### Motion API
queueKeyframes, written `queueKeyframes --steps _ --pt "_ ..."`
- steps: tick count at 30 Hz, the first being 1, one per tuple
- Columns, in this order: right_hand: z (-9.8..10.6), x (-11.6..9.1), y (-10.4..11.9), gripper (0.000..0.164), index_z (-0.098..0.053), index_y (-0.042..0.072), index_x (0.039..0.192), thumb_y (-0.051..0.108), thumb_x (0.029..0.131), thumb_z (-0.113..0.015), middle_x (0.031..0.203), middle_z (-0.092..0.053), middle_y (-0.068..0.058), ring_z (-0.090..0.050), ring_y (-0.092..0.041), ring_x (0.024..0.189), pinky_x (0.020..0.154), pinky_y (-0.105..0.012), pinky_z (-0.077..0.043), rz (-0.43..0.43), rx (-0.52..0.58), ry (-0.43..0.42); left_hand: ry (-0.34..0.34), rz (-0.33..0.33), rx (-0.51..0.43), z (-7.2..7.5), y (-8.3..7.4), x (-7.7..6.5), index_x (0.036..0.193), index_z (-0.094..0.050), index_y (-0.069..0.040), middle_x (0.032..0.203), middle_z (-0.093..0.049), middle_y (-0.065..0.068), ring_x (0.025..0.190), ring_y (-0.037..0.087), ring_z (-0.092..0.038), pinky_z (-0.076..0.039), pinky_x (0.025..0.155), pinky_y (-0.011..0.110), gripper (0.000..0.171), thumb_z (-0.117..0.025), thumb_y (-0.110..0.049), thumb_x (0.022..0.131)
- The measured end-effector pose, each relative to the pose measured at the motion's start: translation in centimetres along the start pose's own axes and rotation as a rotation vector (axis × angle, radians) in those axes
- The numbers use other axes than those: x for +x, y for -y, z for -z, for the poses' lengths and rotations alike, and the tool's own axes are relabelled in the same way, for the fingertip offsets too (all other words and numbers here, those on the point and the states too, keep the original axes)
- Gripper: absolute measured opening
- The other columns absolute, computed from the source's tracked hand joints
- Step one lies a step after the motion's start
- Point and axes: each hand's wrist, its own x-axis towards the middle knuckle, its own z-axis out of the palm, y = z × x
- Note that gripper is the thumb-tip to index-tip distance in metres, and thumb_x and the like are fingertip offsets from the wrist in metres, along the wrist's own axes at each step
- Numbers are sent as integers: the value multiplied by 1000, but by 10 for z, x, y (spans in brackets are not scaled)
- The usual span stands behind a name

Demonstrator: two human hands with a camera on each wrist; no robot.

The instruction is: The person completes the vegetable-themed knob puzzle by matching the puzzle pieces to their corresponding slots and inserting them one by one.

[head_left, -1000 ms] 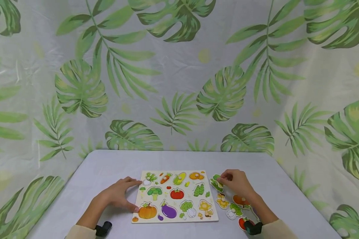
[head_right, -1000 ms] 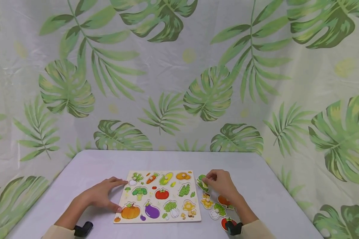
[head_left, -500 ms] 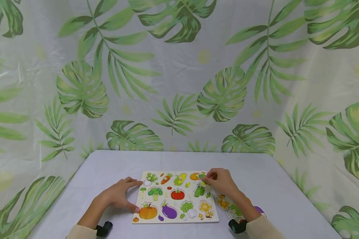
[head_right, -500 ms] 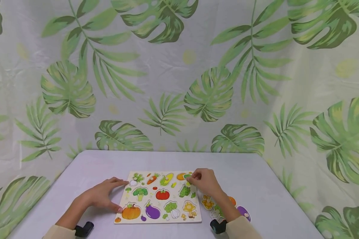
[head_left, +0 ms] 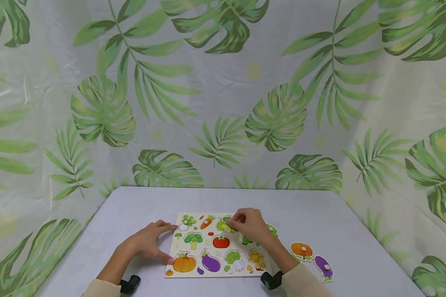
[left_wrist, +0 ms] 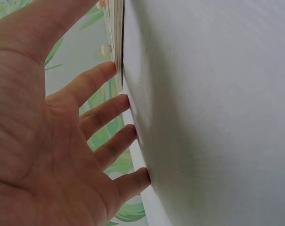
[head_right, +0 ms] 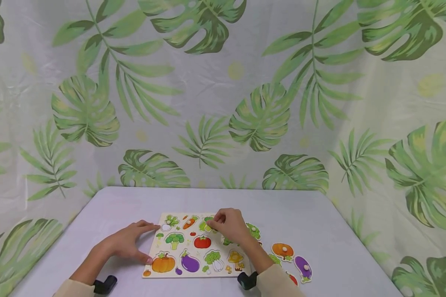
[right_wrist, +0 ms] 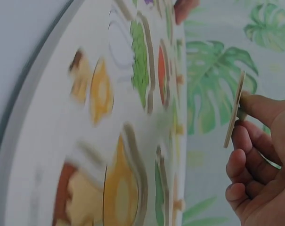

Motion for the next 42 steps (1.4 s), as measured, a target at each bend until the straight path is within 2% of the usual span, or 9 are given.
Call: queueKeyframes --steps 7,10,16,22,27,33,42 --pt "-24 6 17 22 -72 24 80 42 90 -79 70 -62 11 -52 -9 65 56 -22 -44 34 9 56 -5 1 10 -1 -2 0 150 -55 -28 151 -50 7 138 39 -46 -41 105 75 102 -93 -59 61" --pt "-35 7 23 20 -72 23 80 38 90 -80 70 -62 10 -50 -9 65 55 -21 -42 55 23 74 -6 -6 9 0 -2 -1 150 -55 -27 151 -50 8 139 40 -46 -41 105 74 102 -93 -58 61" --pt "-54 8 35 19 -72 21 80 35 89 -81 72 -62 9 -49 -8 64 53 -20 -39 43 62 108 -4 -5 4 2 -3 -3 150 -55 -26 151 -50 8 138 39 -46 -41 106 74 102 -93 -57 61" --pt "-68 9 41 18 -73 18 83 33 89 -82 74 -63 9 -50 -6 65 56 -19 -43 78 82 126 -2 -6 -3 1 -1 -2 149 -55 -27 151 -50 9 138 39 -46 -41 106 73 101 -93 -59 61" --pt "-76 10 46 17 -73 19 84 33 89 -82 74 -63 9 -51 -5 66 57 -19 -44 57 95 148 -5 -20 -5 1 1 -2 149 -55 -27 150 -50 9 139 40 -46 -41 106 73 101 -92 -60 61" --pt "-88 11 53 15 -74 19 83 30 89 -83 72 -61 11 -50 -5 65 59 -19 -42 65 40 132 -2 -12 -3 0 1 -1 149 -55 -28 149 -51 8 138 39 -47 -41 105 73 101 -92 -61 61" --pt "-98 9 62 16 -71 21 82 29 89 -82 71 -58 10 -52 -6 65 57 -18 -44 -15 27 141 -3 -6 -10 1 -1 -2 149 -55 -28 150 -50 8 138 38 -46 -41 106 72 100 -93 -59 62"
